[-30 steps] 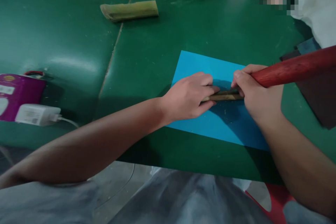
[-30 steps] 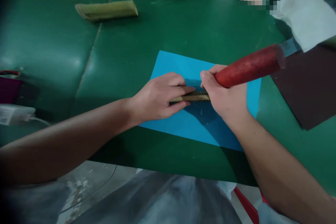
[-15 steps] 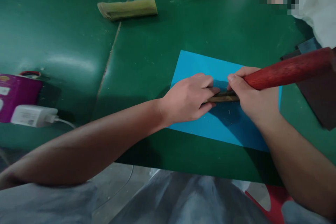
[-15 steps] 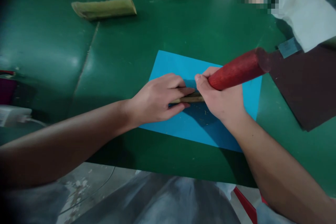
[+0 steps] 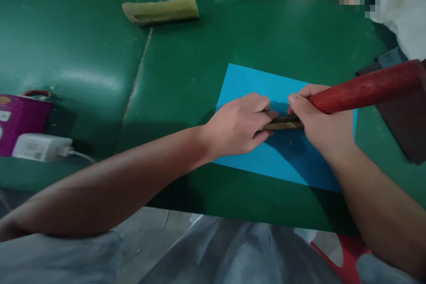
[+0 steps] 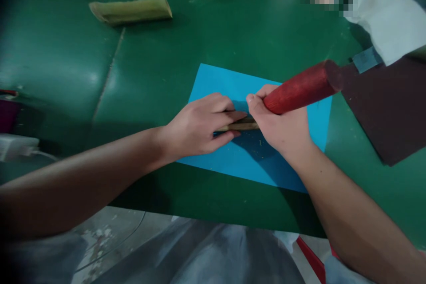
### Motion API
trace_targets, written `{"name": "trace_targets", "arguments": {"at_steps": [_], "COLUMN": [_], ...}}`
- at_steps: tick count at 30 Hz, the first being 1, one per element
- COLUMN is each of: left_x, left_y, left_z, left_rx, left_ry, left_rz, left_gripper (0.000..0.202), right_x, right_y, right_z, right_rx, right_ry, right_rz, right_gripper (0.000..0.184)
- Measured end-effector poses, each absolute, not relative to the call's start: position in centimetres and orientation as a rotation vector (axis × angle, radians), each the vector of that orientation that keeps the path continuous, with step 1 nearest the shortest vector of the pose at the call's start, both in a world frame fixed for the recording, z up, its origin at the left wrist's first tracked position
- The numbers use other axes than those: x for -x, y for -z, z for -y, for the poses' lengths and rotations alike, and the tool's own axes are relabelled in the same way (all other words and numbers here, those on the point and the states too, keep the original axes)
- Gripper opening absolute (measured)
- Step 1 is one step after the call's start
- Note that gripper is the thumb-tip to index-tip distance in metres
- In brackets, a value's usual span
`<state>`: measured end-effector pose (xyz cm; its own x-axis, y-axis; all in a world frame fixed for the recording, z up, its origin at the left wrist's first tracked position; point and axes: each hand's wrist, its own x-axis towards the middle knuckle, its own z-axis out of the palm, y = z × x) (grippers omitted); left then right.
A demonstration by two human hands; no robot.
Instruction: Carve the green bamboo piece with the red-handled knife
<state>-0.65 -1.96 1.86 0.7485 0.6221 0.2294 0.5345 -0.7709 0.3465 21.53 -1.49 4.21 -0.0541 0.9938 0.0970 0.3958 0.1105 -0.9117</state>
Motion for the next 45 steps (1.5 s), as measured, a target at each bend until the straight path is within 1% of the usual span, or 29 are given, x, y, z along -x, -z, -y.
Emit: {"name": "trace_targets", "arguments": {"at_steps": [6, 14, 23, 28, 33, 38, 45], "left_x": [0.8, 0.7, 0.7, 0.6, 0.6, 0.8, 0.9], "left_y": [-1.7, -1.7, -1.7, -2.0, -2.0, -1.5, -1.6], "left_z": [2.0, 2.0, 2.0, 1.9, 1.9, 1.7, 1.7], "left_rx": [-2.665, -2.662, -2.631, -2.584, -2.608, -2.648, -2.658], "left_ry": [-0.531, -0.549, -0.555, -0.495, -0.522, -0.558, -0.503], "left_rz": [-0.923, -0.910, -0.902, -0.917, -0.892, -0.855, -0.882], "left_gripper": [0.034, 0.034, 0.037, 0.033, 0.032, 0.034, 0.035], "right_x": [-21.6, -21.5, -21.6, -21.7, -22.3, -22.4, -21.9], "right_y": [-4.3, -4.2, -4.0, -4.2, -4.1, -4.1, -4.2], "right_z": [1.4, 1.5, 1.6, 2.0, 2.1, 1.8, 1.6], "right_rx": [1.390, 1.406, 1.447, 1.415, 1.337, 1.393, 1.374], "right_ry": [-0.945, -0.899, -0.866, -0.851, -0.930, -0.910, -0.893], "right_rz": [1.627, 1.611, 1.625, 1.702, 1.690, 1.621, 1.639], "right_gripper": [0.037, 0.032, 0.037, 0.033, 0.041, 0.030, 0.029]}}
